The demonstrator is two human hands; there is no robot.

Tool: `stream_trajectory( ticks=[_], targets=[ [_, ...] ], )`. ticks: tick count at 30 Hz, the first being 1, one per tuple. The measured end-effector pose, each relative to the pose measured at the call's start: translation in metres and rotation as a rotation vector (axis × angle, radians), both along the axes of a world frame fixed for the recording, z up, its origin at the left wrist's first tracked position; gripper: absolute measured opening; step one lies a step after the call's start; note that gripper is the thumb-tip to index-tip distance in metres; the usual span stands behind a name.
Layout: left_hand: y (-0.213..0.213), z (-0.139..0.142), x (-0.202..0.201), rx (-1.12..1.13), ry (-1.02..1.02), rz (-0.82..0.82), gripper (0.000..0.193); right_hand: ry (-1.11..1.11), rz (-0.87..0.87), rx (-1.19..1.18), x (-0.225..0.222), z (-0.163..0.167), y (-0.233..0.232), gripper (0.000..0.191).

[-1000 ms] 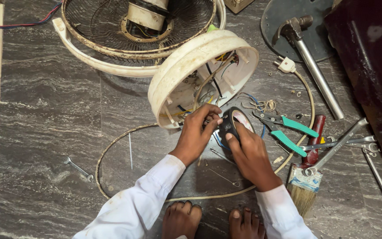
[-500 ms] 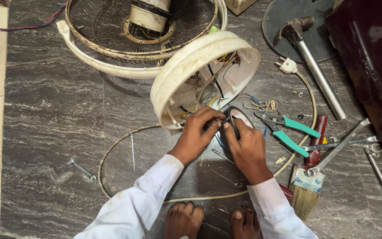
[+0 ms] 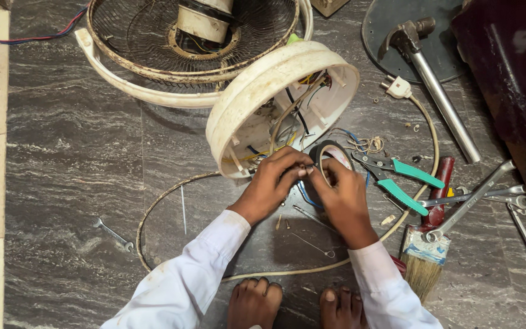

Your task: The person repairs a disassembled electric fan by stripping wires, twisting connections, and wrapping them with electrical tape. They use pliers and a hammer to secure components inside the fan housing.

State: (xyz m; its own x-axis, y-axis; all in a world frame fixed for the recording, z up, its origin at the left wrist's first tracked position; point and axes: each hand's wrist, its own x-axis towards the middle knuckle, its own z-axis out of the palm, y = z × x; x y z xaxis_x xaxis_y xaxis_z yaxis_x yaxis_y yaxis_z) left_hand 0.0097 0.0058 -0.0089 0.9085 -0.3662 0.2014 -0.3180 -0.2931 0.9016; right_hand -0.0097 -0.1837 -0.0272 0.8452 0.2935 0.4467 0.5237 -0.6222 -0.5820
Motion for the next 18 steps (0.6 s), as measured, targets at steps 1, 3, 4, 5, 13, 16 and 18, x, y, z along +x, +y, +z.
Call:
stream_trajectory(
  ticks=[1, 3, 4, 5, 13, 16, 18],
  targets=[
    [0.000, 0.000, 0.000, 0.001, 0.016, 0.007, 0.016, 0.220, -0.072, 0.147, 0.001, 0.002, 0.002, 0.015],
    [-0.002, -0.001, 0.000, 0.003, 0.044, 0.020, 0.016, 0.660, -0.213, 0.439, 0.003, 0.006, 0.004, 0.025],
    [-0.003, 0.000, 0.000, 0.010, 0.061, 0.039, 0.015, 0.669, -0.197, 0.459, 0.004, 0.009, 0.005, 0.025],
    [-0.004, 0.000, 0.000, 0.018, 0.078, 0.058, 0.015, 0.678, -0.180, 0.479, 0.004, 0.012, 0.006, 0.024],
    [-0.016, 0.007, -0.002, -0.018, 0.104, 0.163, 0.026, 0.636, -0.214, 0.513, 0.000, 0.021, 0.013, 0.025],
    [-0.016, 0.007, -0.001, 0.011, 0.119, 0.195, 0.028, 0.606, -0.241, 0.573, -0.002, 0.018, 0.017, 0.023],
    [-0.013, 0.006, -0.003, 0.111, -0.065, 0.124, 0.013, 0.603, -0.231, 0.606, -0.003, 0.015, 0.019, 0.020]
  ],
)
